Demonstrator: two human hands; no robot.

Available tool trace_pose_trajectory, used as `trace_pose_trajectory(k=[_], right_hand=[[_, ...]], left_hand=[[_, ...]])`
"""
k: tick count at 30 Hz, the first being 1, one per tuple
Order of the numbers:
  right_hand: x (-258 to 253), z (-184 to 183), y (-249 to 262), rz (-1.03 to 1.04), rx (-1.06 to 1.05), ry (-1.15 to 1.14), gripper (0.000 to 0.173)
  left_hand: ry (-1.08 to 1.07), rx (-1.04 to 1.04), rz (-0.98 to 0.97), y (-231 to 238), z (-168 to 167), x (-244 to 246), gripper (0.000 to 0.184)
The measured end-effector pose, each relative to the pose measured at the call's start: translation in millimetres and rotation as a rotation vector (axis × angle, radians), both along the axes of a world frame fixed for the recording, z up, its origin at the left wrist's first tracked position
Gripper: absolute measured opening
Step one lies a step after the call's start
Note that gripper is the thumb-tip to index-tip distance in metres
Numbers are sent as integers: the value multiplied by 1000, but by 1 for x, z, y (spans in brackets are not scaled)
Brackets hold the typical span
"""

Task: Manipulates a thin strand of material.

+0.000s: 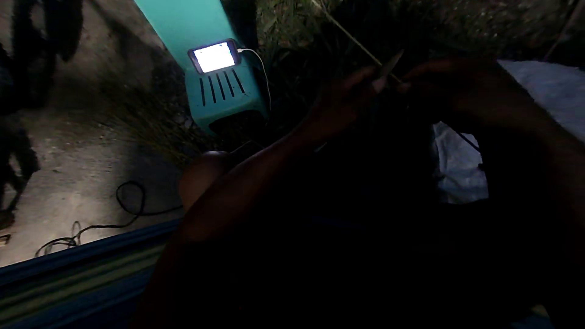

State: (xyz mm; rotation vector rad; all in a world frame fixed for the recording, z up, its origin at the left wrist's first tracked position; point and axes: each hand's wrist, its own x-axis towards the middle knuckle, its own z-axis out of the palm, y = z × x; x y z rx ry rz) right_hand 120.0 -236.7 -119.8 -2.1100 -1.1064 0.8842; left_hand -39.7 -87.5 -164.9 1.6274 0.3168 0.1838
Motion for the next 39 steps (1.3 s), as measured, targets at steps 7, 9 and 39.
trace_pose_trajectory(k=[7, 9, 39], right_hand=[[1, -2, -2, -5, 18, 13, 18], [0, -2, -4, -1, 31, 23, 17], [19, -11, -85, -27, 53, -12, 18]], left_hand=[[41, -35, -107, -4, -4, 3, 36], [68, -22, -113, -6, -1, 3, 37], [125, 80, -56, -64, 40, 18, 32]])
